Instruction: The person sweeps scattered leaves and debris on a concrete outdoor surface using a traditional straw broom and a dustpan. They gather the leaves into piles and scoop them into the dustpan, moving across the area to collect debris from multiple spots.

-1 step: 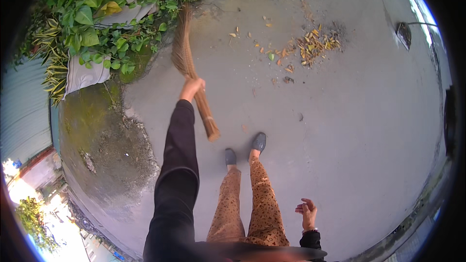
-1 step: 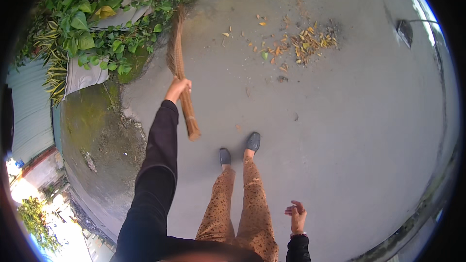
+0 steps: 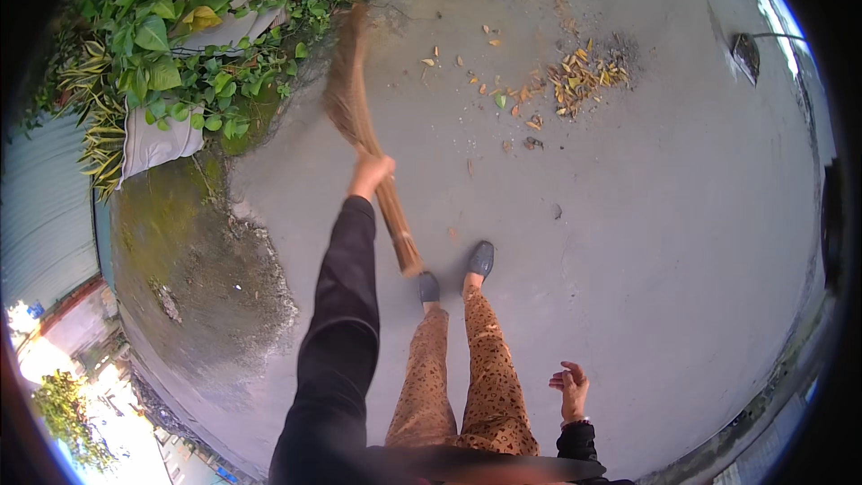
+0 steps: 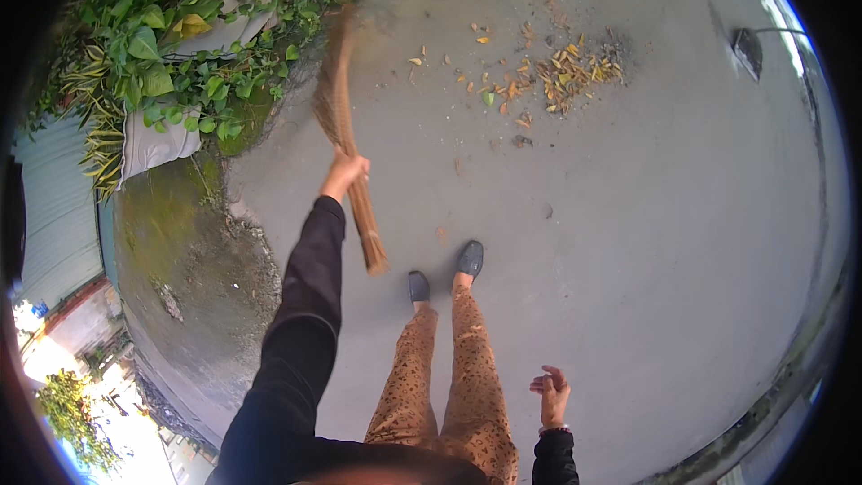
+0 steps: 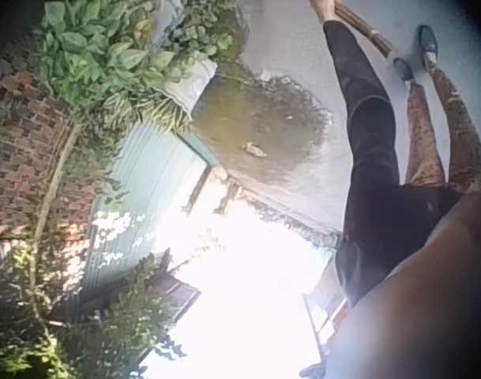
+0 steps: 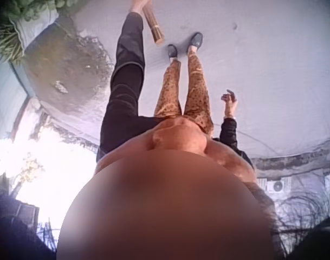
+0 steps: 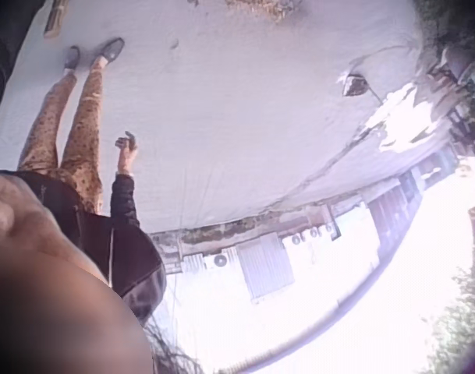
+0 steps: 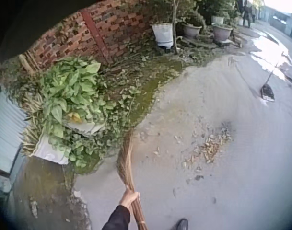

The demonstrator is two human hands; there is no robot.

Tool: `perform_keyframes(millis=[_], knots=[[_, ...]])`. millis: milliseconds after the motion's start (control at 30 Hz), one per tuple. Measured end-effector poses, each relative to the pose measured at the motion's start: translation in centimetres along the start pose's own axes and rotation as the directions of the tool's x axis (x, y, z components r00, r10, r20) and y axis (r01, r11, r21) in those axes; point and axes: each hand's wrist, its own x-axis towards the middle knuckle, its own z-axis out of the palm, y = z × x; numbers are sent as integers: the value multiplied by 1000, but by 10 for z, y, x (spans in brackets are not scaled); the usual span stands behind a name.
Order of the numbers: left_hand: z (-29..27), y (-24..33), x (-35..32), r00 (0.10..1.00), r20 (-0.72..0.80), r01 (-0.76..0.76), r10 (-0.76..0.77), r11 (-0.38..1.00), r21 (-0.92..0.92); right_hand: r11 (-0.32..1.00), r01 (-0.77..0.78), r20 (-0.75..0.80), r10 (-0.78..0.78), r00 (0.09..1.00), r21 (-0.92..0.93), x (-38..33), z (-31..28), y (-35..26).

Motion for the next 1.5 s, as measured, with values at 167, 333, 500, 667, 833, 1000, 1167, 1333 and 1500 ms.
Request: perform_keyframes(millis=[167,333,500,667,833,1000,1167,1333,1500], knots=[[126,-19,-109,957,290,-110,19,948,299,986,110,210,-135,968,129,-13,44,-22],[88,-4,-200,906,423,29,17,995,-101,980,122,260,-160,952,156,-37,60,-41],[33,-77,-311,960,235,233,-156,907,-351,958,47,192,-105,976,284,-48,30,-7],[46,-96,-308,819,367,573,-440,610,-548,901,-107,80,81,994,420,-51,-7,66],[184,-36,-325,824,560,500,-84,574,-649,833,-198,29,214,976,516,-76,-17,136],[301,88,-320,697,717,607,-8,540,-583,733,-274,19,336,942,622,-99,9,164],[286,128,-290,656,708,539,262,494,-682,707,-206,42,243,969,676,-102,38,154],[256,106,-273,677,736,567,7,632,-527,650,-145,-26,246,969,746,-98,71,145],[227,149,-217,583,799,541,147,664,-516,599,16,-220,268,938,800,-105,103,82]])
